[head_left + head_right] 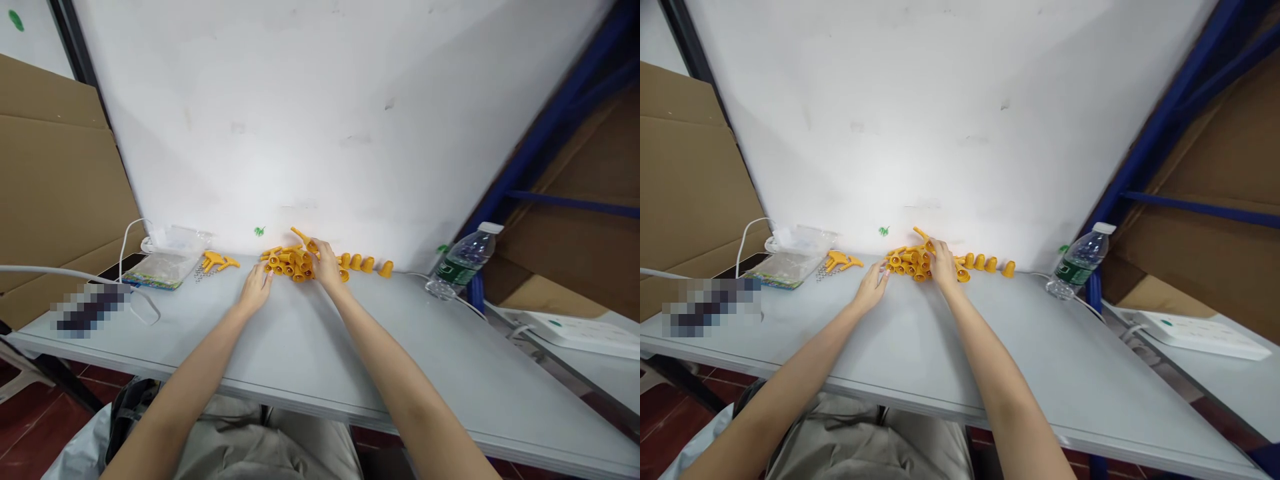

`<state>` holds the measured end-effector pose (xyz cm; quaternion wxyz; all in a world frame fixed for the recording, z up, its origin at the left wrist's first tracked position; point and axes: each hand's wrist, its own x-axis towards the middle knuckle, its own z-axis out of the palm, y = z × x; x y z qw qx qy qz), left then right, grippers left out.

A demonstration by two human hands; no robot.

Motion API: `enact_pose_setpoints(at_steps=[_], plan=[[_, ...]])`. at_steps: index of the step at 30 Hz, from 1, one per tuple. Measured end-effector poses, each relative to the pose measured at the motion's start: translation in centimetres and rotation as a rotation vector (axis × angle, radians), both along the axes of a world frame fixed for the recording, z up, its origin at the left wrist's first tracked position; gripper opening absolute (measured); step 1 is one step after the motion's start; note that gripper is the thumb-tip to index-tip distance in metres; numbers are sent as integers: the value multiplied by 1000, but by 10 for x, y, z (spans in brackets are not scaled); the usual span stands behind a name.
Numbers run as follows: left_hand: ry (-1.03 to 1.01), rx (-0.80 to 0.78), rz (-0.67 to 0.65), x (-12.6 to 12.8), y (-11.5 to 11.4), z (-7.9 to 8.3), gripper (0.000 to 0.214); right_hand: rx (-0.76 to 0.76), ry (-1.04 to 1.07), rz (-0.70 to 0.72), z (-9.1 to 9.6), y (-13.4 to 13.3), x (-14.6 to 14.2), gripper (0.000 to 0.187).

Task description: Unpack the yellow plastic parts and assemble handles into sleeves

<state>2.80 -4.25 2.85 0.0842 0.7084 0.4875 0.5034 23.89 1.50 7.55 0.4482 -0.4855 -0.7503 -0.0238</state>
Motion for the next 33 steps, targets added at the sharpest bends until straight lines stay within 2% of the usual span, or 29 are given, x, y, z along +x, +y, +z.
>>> enact_pose_setpoints(at_steps=[5,10,16,20,23,25,29,33], plan=[[7,-24,-9,-1,1,-1,36,-75,-325,-92,13,2,-24,50],[11,-28,0,0,2,-2,34,-185,-588,-142,18,-1,-40,47],[22,-28,8,0,3,-5,33,-295,-633,-142,19,-3,-43,43],[28,-26,-3,-1,4,-5,33,-363,-571,-71,17,-2,-36,42],[29,-24,-5,0,4,-6,32,-274,-430,-43,17,1,-23,42],[28,-29,-4,0,3,-5,32,-183,-296,-92,17,7,-8,40],[19,-35,-13,1,2,-4,31,-99,-81,-297,13,20,40,41],[20,-37,-18,1,1,-3,30,-203,70,-560,-5,27,100,46]])
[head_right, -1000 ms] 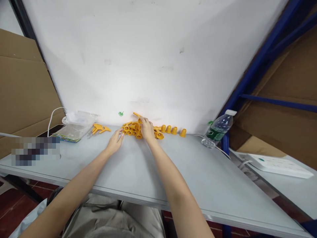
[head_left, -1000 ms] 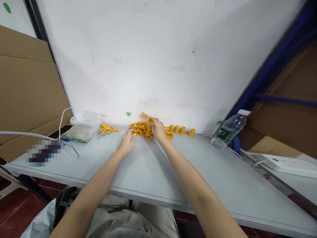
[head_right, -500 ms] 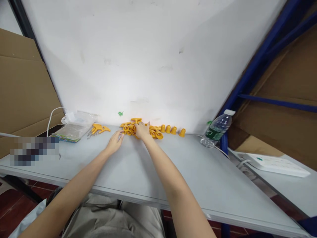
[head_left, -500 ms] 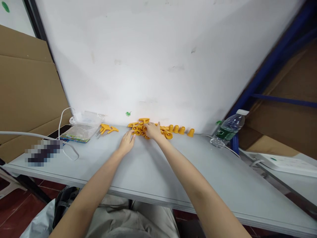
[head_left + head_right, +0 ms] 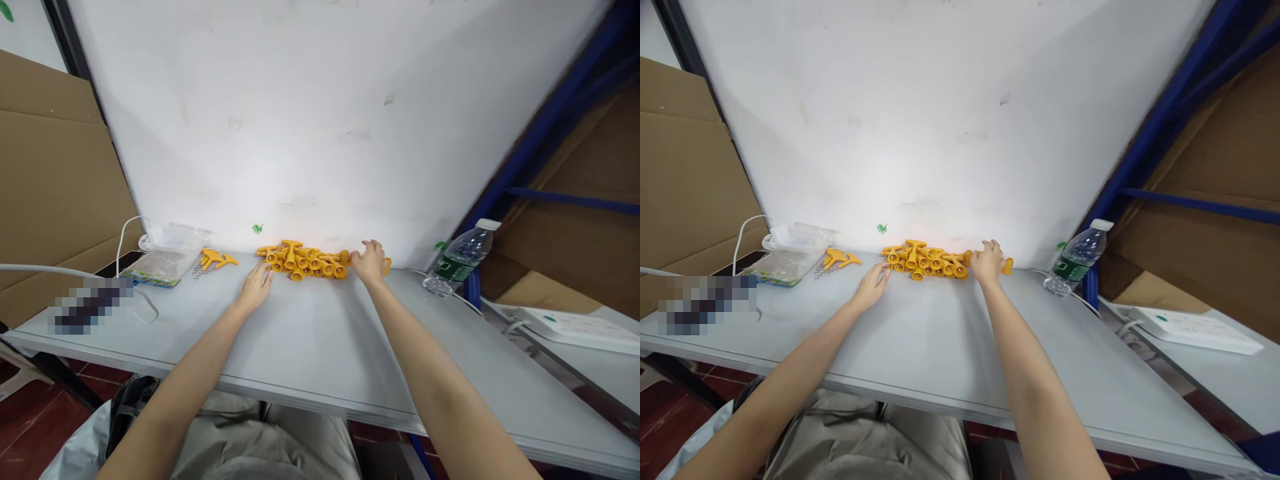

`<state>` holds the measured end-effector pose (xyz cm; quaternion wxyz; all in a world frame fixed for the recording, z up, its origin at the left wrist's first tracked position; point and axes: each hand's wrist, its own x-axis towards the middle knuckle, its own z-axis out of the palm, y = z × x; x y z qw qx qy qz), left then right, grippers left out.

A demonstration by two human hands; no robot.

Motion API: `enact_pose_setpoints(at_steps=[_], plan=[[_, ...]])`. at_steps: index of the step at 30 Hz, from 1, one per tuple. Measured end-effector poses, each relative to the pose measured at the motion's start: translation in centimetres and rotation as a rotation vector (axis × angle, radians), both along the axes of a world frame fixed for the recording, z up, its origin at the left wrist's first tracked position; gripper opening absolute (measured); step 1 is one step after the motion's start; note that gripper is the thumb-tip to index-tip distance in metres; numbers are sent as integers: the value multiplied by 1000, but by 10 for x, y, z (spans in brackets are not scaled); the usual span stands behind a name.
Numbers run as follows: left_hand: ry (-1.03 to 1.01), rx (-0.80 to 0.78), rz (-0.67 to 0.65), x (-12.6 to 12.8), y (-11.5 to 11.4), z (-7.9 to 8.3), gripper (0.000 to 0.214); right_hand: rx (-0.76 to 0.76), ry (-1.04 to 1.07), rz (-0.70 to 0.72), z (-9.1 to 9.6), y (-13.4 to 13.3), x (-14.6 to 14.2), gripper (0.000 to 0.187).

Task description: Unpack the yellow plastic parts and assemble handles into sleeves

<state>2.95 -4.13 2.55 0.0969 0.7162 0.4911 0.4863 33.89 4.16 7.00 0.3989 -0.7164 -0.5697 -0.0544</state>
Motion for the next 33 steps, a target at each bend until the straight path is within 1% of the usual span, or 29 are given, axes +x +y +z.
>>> enact_pose_setpoints(at_steps=[2,4,7,11,14,18,22,25,30,33], plan=[[7,-5,0,0,0,0,29,-71,85,-96,-14,0,26,47],[9,-8,-2,0,0,0,28,-179,173,-156,-26,0,47,49],[15,-11,-6,1,-1,1,27,-322,224,-162,-38,-1,66,48],[48,-16,-16,2,-3,2,28,-521,158,-164,-40,-1,74,52],[69,-12,-20,3,-4,2,28,-597,75,-154,-37,0,74,55],[84,-27,-28,4,-5,2,28,-657,18,-142,-34,4,74,59],[93,-47,-25,5,-7,3,27,-691,22,-138,-32,9,76,61],[106,-46,-23,6,-8,3,26,-709,29,-130,-34,12,77,59],[122,-40,-18,6,-8,2,25,-634,3,-147,-40,6,71,56],[138,-41,22,3,-5,4,25,-624,-28,-149,-43,-3,61,55]])
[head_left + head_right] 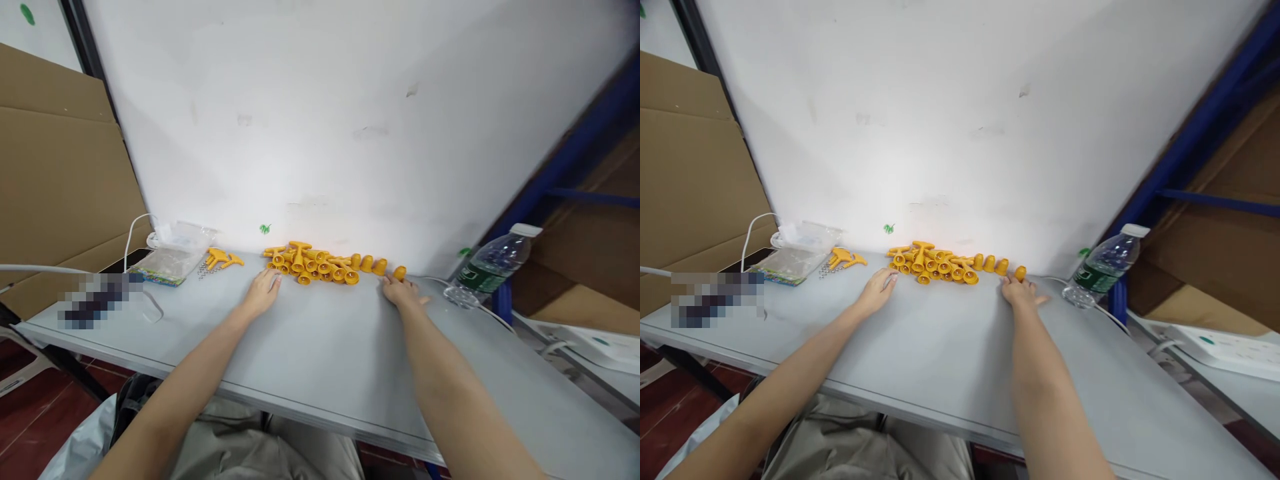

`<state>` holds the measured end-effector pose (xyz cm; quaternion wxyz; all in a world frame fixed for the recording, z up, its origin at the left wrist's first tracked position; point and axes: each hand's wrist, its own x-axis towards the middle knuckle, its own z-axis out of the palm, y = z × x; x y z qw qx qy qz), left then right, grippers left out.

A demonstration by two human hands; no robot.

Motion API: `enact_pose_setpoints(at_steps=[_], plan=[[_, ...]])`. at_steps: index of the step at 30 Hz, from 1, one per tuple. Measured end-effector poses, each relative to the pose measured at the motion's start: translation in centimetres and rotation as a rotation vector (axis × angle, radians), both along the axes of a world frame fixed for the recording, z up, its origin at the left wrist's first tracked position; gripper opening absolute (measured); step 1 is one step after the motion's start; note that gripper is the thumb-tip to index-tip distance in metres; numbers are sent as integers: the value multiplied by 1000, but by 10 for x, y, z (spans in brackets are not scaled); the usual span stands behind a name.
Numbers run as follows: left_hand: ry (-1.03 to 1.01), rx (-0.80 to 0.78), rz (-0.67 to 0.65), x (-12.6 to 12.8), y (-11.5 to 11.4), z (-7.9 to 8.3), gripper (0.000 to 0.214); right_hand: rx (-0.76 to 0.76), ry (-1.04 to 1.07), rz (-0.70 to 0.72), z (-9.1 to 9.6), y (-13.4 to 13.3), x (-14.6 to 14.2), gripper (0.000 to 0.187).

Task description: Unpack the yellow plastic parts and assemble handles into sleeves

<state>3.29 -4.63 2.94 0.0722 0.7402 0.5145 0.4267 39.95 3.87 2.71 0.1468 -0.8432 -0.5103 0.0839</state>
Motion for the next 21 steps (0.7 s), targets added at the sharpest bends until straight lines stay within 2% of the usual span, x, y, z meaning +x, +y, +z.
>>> enact_pose_setpoints(at_steps=[3,7,11,16,21], plan=[[38,-60,160,-10,5,5,27,11,7,2,-2,-10,-14,55],[112,-216,484,-33,11,12,34,26,35,0,-3,-25,-35,54],[175,-380,710,-58,17,8,45,22,15,-4,-4,-37,-52,55],[208,-487,735,-72,20,2,50,74,11,-1,-2,-46,-61,53],[294,-427,676,-66,17,5,42,308,-18,-50,15,-57,-74,49]])
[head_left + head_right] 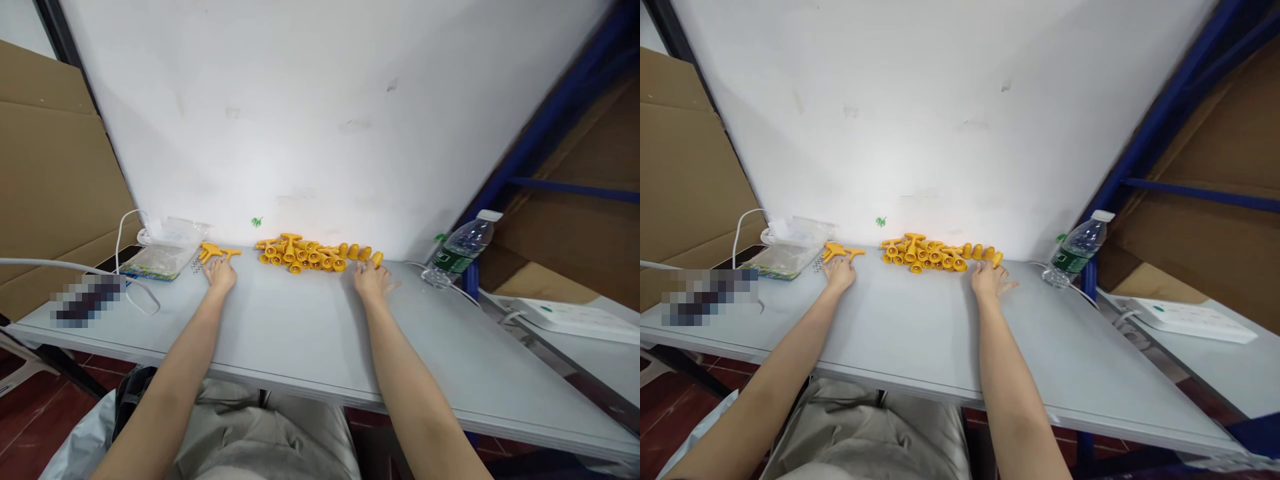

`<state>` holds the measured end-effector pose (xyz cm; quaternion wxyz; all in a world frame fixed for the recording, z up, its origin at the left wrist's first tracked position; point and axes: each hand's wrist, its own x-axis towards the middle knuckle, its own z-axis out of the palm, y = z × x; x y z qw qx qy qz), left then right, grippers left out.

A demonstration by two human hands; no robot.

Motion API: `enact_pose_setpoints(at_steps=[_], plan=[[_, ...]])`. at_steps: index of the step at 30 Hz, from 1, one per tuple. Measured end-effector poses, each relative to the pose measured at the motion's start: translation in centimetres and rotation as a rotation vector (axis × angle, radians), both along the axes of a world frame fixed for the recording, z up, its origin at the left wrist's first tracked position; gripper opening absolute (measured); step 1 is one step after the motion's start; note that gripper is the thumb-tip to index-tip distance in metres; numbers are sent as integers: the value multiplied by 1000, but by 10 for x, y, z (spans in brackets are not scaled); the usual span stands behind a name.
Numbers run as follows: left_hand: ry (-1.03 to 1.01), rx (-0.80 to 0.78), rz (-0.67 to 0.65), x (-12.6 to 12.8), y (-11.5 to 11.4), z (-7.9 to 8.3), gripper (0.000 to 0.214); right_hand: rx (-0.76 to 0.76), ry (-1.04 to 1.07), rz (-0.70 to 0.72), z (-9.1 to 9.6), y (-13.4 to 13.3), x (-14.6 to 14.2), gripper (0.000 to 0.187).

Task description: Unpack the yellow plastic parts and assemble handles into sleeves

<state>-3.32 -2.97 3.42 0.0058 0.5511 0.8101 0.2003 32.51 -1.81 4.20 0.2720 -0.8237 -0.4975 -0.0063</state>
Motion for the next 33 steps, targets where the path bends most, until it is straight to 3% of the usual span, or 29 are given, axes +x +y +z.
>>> enact_pose_setpoints(at_steps=[4,10,14,18,21,26,30,33], plan=[[13,13,-126,14,-3,3,35,183,-3,-10,15,-5,-12,41],[-102,40,-295,28,-4,4,28,393,38,97,25,-5,-22,40],[-97,130,-253,20,-2,-1,40,447,63,217,30,-5,-29,45],[-50,30,-223,9,0,-8,57,515,167,375,32,-4,-38,49],[-25,-30,-247,8,0,-7,54,546,231,509,32,-3,-45,44],[-30,12,-275,13,-3,-1,38,595,280,806,28,-2,-56,38],[-182,172,-320,19,-2,2,35,487,264,1023,22,1,-62,35],[-270,309,-349,23,-3,4,32,388,242,1100,17,2,-66,35]])
